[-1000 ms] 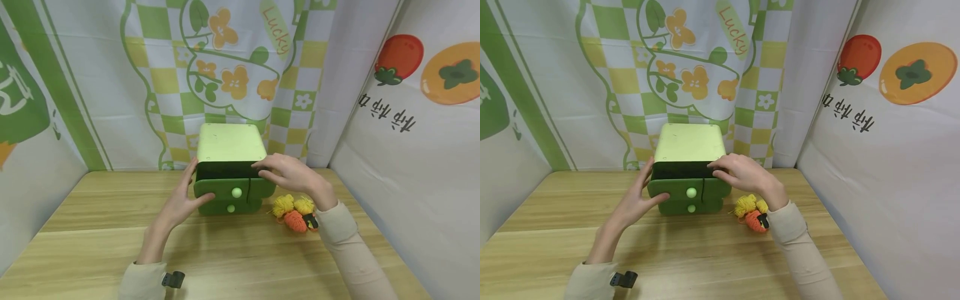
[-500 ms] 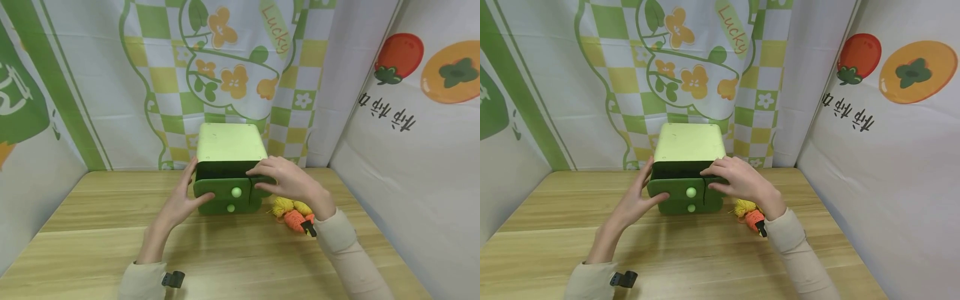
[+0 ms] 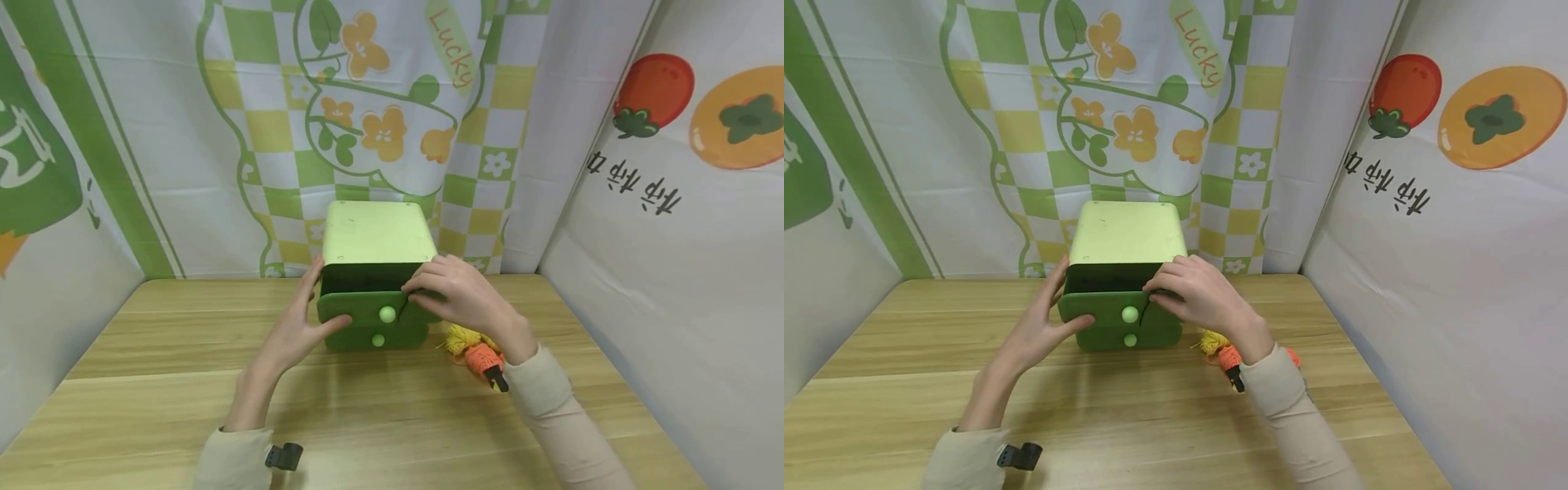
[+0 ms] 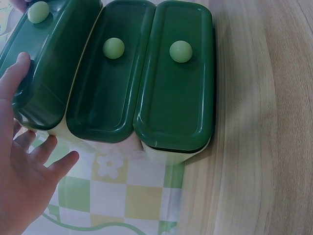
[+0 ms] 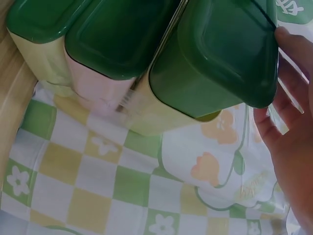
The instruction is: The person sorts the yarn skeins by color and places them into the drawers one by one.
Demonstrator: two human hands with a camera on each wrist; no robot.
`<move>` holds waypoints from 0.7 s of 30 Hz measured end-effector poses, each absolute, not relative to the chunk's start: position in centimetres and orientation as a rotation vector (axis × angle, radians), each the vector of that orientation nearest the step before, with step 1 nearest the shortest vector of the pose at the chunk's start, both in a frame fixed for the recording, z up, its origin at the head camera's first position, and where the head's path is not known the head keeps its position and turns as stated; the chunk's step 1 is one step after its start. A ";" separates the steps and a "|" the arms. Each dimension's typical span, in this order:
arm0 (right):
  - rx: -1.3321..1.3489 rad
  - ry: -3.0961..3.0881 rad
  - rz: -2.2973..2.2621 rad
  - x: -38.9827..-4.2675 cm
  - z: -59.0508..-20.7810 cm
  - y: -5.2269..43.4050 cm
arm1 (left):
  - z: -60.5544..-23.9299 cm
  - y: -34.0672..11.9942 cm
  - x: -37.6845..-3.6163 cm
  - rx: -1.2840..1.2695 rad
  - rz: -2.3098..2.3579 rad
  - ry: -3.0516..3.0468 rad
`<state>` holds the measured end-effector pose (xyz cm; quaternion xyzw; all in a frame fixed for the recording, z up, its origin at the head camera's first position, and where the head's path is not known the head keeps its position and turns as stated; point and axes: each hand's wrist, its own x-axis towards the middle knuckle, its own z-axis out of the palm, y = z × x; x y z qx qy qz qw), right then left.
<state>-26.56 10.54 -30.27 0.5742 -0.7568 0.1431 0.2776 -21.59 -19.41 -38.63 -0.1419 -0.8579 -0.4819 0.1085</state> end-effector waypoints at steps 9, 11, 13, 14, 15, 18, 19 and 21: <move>1.452 -2.020 0.441 -26.6 -30.3 10.2 | -38.6 -19.4 -21.6 -0.423 -1.429 -2.520; 1.407 -2.052 0.453 -26.6 -30.2 10.2 | -38.6 -19.4 -21.6 -0.421 -1.428 -2.519; 1.357 -2.112 0.487 -26.6 -30.2 10.2 | -38.6 -19.4 -21.6 -0.421 -1.428 -2.519; 1.327 -2.151 0.511 -26.6 -30.2 10.2 | -38.6 -19.4 -21.6 -0.419 -1.427 -2.519; 1.295 -2.189 0.537 -26.5 -30.2 10.2 | -38.6 -19.4 -21.6 -0.419 -1.428 -2.520; 1.197 -2.300 0.618 -26.5 -30.1 10.1 | -38.6 -19.3 -21.6 -0.418 -1.421 -2.523; 1.166 -2.331 0.635 -26.5 -30.1 10.1 | -38.5 -19.3 -21.5 -0.417 -1.422 -2.523; 1.109 -2.384 0.638 -26.6 -30.0 10.1 | -38.5 -19.3 -21.5 -0.416 -1.421 -2.523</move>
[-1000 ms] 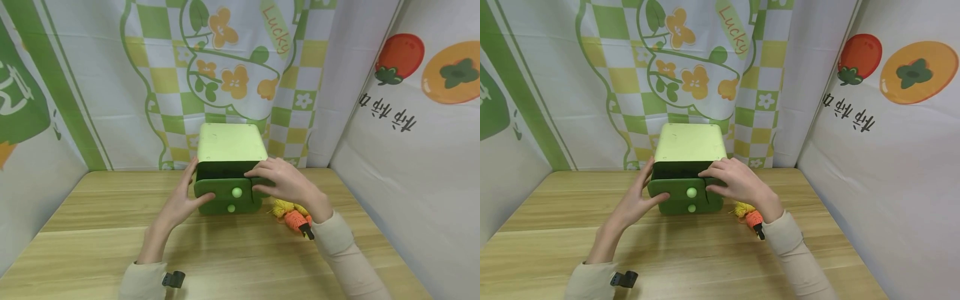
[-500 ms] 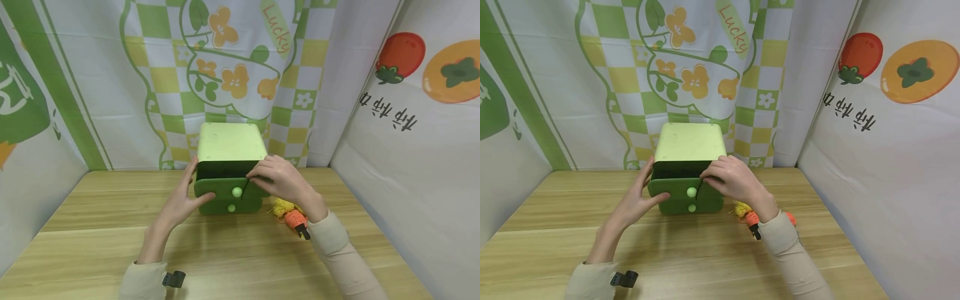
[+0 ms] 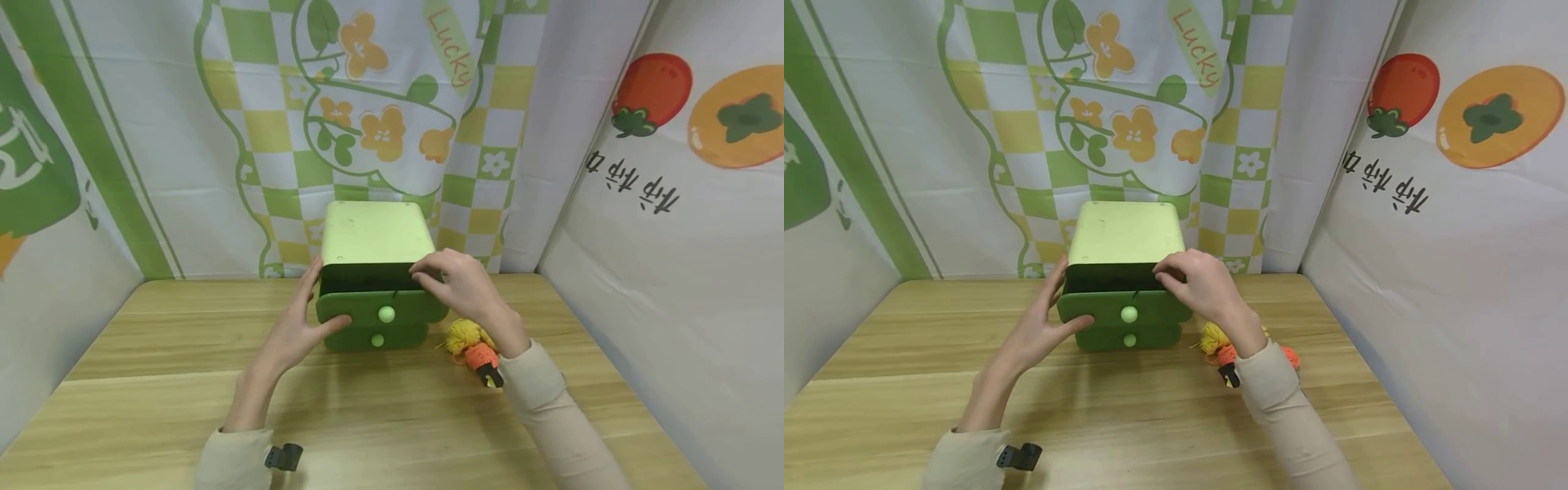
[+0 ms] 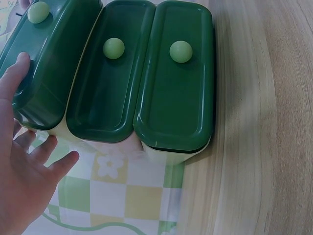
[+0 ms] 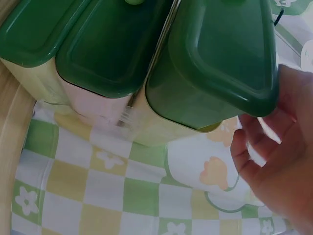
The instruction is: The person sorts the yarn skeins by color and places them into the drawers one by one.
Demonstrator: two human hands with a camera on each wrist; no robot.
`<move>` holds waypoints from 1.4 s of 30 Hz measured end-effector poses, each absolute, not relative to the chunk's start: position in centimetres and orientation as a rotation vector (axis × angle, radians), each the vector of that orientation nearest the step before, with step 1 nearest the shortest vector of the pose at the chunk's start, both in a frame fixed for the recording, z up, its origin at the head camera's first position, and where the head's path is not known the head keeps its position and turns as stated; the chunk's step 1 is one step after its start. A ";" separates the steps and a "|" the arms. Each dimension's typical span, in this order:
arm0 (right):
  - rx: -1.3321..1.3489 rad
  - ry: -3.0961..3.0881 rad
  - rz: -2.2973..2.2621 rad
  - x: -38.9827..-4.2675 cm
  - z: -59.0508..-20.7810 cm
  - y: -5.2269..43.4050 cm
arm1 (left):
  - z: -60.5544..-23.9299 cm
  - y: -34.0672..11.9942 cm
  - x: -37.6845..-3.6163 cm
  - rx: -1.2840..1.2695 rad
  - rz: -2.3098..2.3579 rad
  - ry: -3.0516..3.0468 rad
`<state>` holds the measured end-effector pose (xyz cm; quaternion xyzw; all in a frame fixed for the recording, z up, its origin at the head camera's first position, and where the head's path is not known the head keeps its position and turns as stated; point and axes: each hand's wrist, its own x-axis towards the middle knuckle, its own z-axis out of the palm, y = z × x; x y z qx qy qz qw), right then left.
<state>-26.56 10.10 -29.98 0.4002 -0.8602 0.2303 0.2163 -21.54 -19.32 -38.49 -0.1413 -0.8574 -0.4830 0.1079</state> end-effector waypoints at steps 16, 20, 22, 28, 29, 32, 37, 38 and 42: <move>0.975 -2.544 0.771 -27.0 -30.1 10.2 | -38.6 -19.3 -21.6 -0.418 -1.435 -2.516; 0.977 -2.486 0.808 -26.9 -30.2 10.3 | -38.6 -19.3 -21.6 -0.422 -1.431 -2.510; 0.989 -2.447 0.816 -26.8 -30.2 10.4 | -38.5 -19.3 -21.6 -0.424 -1.433 -2.503; 1.045 -2.328 0.774 -25.9 -29.9 10.5 | -38.6 -19.3 -21.6 -0.425 -1.435 -2.506; 1.053 -2.308 0.765 -25.6 -29.8 10.6 | -38.6 -19.4 -21.6 -0.424 -1.435 -2.508; 1.074 -2.255 0.761 -24.7 -29.6 10.5 | -38.6 -19.4 -21.6 -0.427 -1.435 -2.508; 1.104 -2.234 0.781 -23.4 -29.7 10.2 | -38.6 -19.4 -21.6 -0.423 -1.442 -2.505; 1.110 -2.241 0.784 -23.1 -29.8 10.2 | -38.6 -19.4 -21.6 -0.421 -1.440 -2.509; 1.165 -2.280 0.789 -22.3 -30.3 10.0 | -38.6 -19.4 -21.7 -0.419 -1.443 -2.514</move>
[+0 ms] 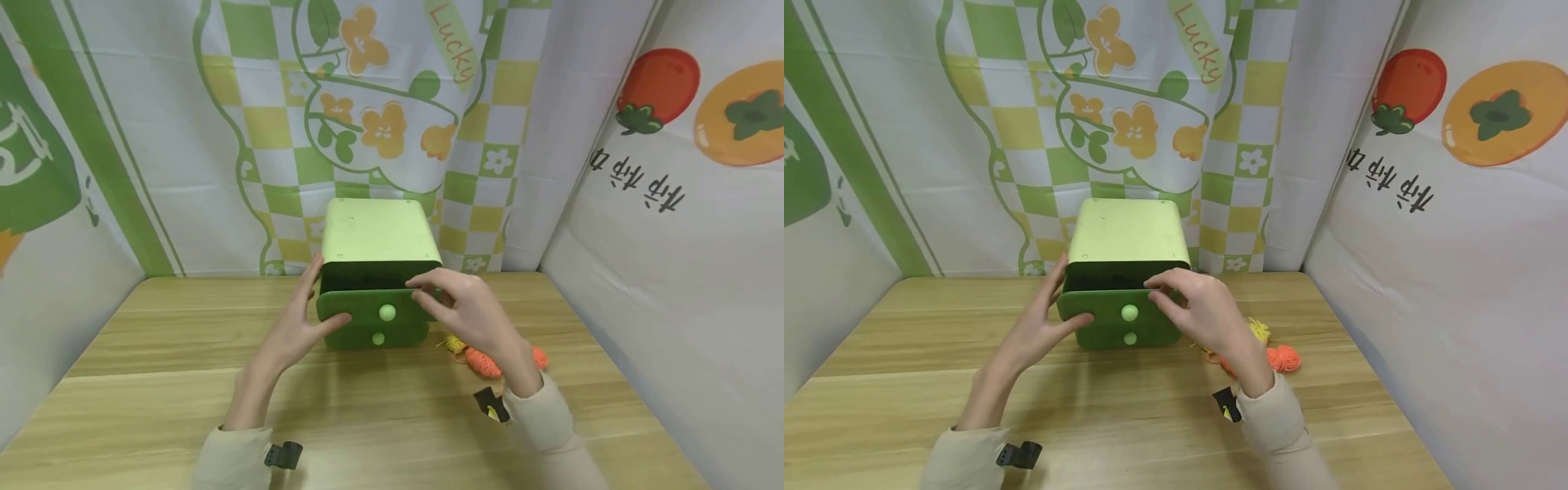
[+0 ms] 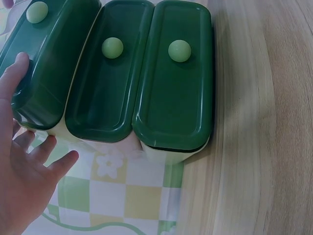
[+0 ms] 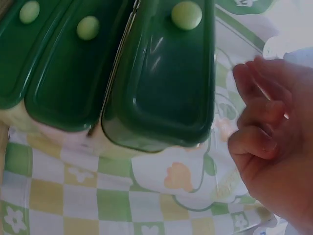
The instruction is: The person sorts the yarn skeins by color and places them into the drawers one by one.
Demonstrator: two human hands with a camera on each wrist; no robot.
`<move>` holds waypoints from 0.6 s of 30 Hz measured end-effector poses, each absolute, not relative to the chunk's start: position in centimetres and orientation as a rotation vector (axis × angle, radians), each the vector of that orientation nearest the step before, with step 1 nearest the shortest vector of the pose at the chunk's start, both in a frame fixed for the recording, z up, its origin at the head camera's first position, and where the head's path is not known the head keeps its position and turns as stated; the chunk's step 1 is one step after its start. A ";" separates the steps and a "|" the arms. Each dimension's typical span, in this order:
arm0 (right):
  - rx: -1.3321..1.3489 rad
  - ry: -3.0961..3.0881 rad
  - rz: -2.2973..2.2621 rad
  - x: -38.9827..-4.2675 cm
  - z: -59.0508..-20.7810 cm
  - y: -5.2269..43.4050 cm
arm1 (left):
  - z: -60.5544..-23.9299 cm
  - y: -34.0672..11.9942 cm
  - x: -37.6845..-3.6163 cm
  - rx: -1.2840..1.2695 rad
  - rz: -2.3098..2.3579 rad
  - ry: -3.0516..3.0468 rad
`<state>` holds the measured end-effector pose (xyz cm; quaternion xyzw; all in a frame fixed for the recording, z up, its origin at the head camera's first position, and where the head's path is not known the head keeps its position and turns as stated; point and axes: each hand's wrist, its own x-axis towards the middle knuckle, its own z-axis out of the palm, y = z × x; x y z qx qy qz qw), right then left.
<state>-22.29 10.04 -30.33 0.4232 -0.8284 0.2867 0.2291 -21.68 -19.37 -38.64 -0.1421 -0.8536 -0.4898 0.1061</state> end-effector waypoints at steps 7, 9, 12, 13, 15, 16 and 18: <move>1.225 -2.422 0.900 -21.7 -32.2 9.1 | -38.6 -19.6 -21.5 -0.422 -1.465 -2.495; 1.223 -2.447 0.916 -21.7 -32.7 8.8 | -38.6 -19.7 -21.5 -0.413 -1.461 -2.503; 1.250 -2.445 0.910 -21.8 -33.1 8.7 | -38.7 -19.6 -21.6 -0.407 -1.455 -2.514; 1.260 -2.444 0.912 -21.8 -33.2 8.7 | -38.7 -19.5 -21.6 -0.407 -1.454 -2.516; 1.279 -2.442 0.912 -21.8 -33.2 8.6 | -38.7 -19.4 -21.6 -0.408 -1.451 -2.521; 1.284 -2.446 0.913 -21.8 -33.3 8.6 | -38.7 -19.4 -21.6 -0.409 -1.452 -2.521; 1.287 -2.464 0.917 -21.8 -33.4 8.7 | -38.7 -19.3 -21.7 -0.416 -1.448 -2.519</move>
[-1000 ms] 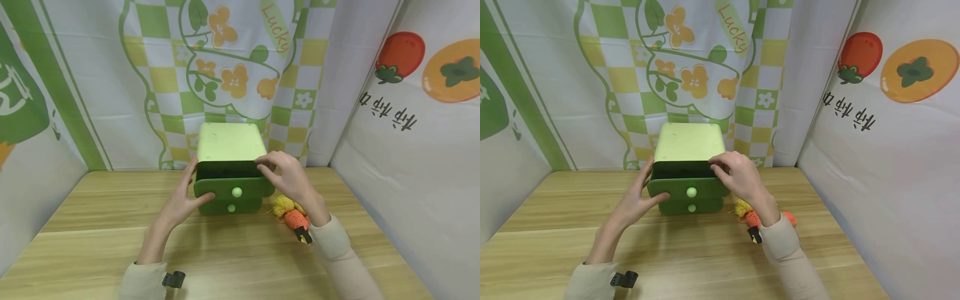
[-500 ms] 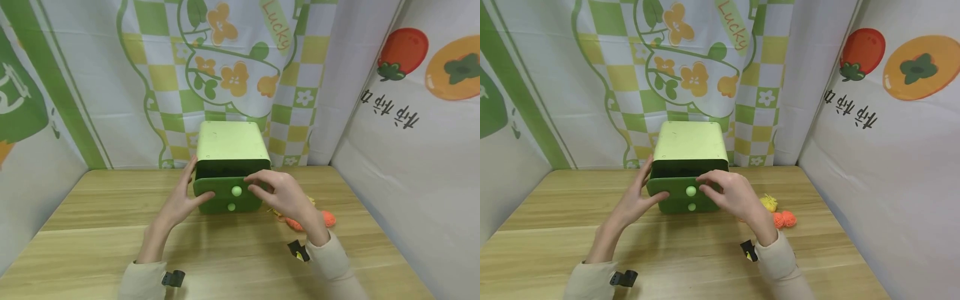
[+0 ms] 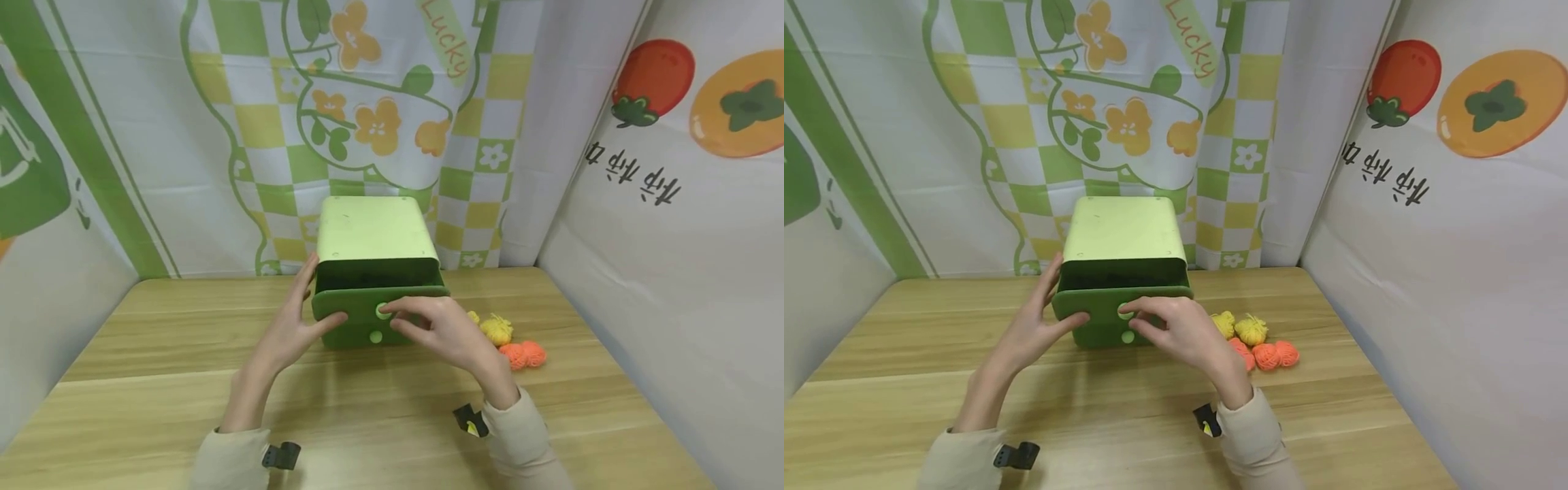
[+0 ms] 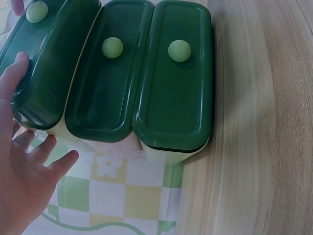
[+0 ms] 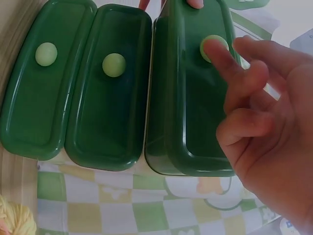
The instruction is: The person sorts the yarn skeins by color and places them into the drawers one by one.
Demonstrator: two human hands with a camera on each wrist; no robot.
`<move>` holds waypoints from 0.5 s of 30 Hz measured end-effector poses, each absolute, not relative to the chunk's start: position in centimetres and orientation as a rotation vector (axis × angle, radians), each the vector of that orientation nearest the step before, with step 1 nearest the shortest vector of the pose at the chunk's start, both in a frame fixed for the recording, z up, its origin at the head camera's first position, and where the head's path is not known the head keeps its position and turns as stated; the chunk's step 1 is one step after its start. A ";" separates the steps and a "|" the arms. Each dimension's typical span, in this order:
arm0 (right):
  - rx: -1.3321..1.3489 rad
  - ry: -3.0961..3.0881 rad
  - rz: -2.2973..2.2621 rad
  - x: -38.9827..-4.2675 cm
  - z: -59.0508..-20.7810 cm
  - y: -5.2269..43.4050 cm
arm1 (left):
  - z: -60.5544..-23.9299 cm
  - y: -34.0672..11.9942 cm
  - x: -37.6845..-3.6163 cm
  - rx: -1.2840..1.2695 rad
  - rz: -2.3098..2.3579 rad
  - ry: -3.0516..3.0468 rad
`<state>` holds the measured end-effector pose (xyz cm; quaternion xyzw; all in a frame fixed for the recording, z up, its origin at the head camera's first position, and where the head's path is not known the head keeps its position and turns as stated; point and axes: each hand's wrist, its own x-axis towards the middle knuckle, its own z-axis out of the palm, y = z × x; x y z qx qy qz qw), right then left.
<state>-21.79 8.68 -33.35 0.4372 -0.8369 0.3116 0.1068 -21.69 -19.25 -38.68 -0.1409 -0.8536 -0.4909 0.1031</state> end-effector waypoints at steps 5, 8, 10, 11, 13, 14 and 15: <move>1.302 -2.554 0.989 -21.8 -33.8 8.7 | -38.5 -19.1 -21.7 -0.428 -1.426 -2.525; 1.327 -2.573 1.030 -21.9 -34.1 8.6 | -38.6 -19.0 -21.7 -0.438 -1.421 -2.527; 1.340 -2.562 1.031 -22.0 -34.2 8.5 | -38.6 -19.1 -21.7 -0.440 -1.421 -2.523; 1.345 -2.556 1.026 -22.1 -34.2 8.4 | -38.6 -19.1 -21.7 -0.438 -1.424 -2.519; 1.350 -2.548 1.031 -22.2 -34.2 8.3 | -38.7 -19.2 -21.7 -0.433 -1.429 -2.513; 1.353 -2.546 1.035 -22.2 -34.2 8.3 | -38.7 -19.2 -21.7 -0.429 -1.432 -2.513; 1.353 -2.544 1.038 -22.2 -34.2 8.2 | -38.7 -19.3 -21.7 -0.421 -1.433 -2.515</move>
